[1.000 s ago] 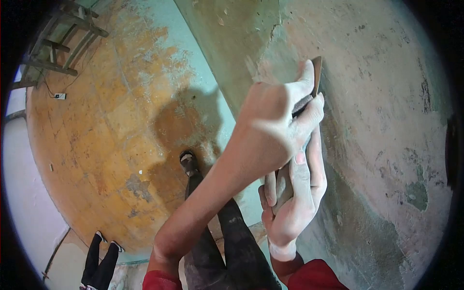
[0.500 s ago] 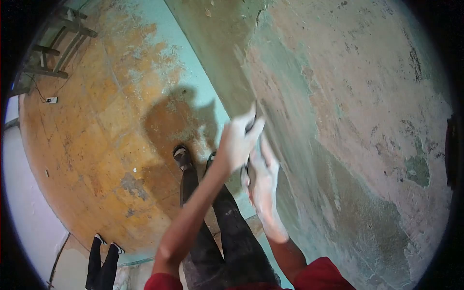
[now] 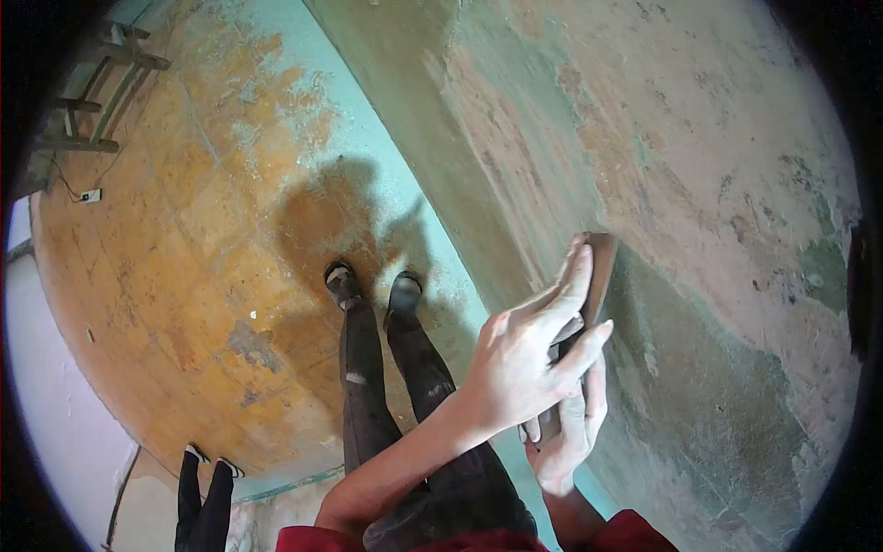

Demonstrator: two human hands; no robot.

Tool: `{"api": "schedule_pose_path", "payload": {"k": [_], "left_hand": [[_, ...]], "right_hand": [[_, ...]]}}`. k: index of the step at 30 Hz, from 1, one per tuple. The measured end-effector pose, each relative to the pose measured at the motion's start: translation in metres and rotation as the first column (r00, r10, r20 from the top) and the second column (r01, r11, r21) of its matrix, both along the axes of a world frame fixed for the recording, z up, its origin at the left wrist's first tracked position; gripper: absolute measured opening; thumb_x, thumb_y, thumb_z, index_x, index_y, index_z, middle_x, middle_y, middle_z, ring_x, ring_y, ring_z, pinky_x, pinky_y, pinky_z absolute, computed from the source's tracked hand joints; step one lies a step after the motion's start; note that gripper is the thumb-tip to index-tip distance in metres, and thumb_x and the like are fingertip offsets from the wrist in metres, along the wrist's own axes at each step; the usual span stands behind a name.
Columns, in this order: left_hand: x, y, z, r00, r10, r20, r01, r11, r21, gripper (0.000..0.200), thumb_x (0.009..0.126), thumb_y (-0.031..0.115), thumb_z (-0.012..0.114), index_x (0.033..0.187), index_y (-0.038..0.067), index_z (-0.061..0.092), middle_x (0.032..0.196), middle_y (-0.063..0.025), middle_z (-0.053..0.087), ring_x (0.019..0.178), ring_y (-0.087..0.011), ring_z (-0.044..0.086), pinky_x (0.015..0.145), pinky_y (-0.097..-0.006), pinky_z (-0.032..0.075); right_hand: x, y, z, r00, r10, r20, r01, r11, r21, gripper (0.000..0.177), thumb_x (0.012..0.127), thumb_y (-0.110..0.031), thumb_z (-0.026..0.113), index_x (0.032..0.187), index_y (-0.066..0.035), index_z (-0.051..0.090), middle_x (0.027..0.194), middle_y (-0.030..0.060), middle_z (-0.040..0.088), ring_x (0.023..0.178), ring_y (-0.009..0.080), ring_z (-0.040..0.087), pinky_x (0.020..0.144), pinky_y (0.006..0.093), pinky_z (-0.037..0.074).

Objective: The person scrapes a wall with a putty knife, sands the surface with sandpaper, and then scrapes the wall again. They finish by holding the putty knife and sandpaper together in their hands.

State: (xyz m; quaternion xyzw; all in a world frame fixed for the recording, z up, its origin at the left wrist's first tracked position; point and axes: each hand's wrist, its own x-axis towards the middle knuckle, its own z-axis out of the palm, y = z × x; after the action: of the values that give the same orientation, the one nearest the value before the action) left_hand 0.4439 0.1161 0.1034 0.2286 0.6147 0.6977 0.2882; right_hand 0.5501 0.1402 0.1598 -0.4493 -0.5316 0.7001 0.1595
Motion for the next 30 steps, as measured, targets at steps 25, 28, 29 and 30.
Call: {"api": "schedule_pose_path", "payload": {"k": [25, 28, 29, 30], "left_hand": [[-0.03, 0.005, 0.013, 0.989, -0.146, -0.021, 0.143, 0.984, -0.103, 0.056, 0.089, 0.007, 0.068, 0.139, -0.008, 0.048, 0.083, -0.025, 0.063, 0.069, -0.0096, 0.061, 0.066, -0.0276, 0.052], [-0.026, 0.009, 0.016, 0.998, -0.063, -0.025, 0.062, 0.996, -0.064, 0.056, 0.09, 0.009, 0.068, 0.137, -0.012, 0.048, 0.079, -0.0191, 0.066, 0.061, -0.0132, 0.061, 0.062, -0.0317, 0.054], [-0.037, 0.011, 0.017, 0.997, -0.07, -0.02, 0.069, 0.996, -0.062, 0.056, 0.09, 0.009, 0.068, 0.137, -0.012, 0.048, 0.079, -0.0191, 0.066, 0.061, -0.0132, 0.061, 0.062, -0.0317, 0.054], [-0.052, 0.016, 0.014, 0.994, -0.029, -0.102, 0.018, 0.994, -0.107, 0.056, 0.091, 0.014, 0.066, 0.138, -0.01, 0.048, 0.075, -0.019, 0.065, 0.061, -0.0231, 0.064, 0.06, -0.0359, 0.053]], "right_hand": [[-0.033, -0.022, -0.001, 0.982, -0.184, 0.049, 0.184, 0.983, -0.005, 0.061, 0.1, -0.029, 0.044, 0.151, 0.001, 0.029, 0.116, 0.0099, 0.063, 0.06, 0.0066, 0.053, 0.05, 0.0216, 0.04], [-0.028, -0.007, 0.003, 0.992, -0.122, 0.016, 0.123, 0.991, -0.056, 0.061, 0.1, -0.027, 0.047, 0.149, 0.005, 0.032, 0.104, 0.0087, 0.063, 0.053, 0.0057, 0.047, 0.045, 0.0214, 0.035], [-0.038, -0.001, 0.007, 0.99, -0.144, 0.011, 0.145, 0.986, -0.081, 0.061, 0.1, -0.026, 0.051, 0.149, 0.006, 0.034, 0.089, 0.007, 0.063, 0.049, 0.005, 0.044, 0.043, 0.021, 0.032], [-0.058, 0.005, 0.011, 0.992, -0.113, 0.054, 0.114, 0.993, -0.007, 0.063, 0.1, -0.028, 0.052, 0.149, 0.008, 0.033, 0.087, 0.0058, 0.062, 0.049, 0.0047, 0.043, 0.043, 0.0207, 0.031]]}}
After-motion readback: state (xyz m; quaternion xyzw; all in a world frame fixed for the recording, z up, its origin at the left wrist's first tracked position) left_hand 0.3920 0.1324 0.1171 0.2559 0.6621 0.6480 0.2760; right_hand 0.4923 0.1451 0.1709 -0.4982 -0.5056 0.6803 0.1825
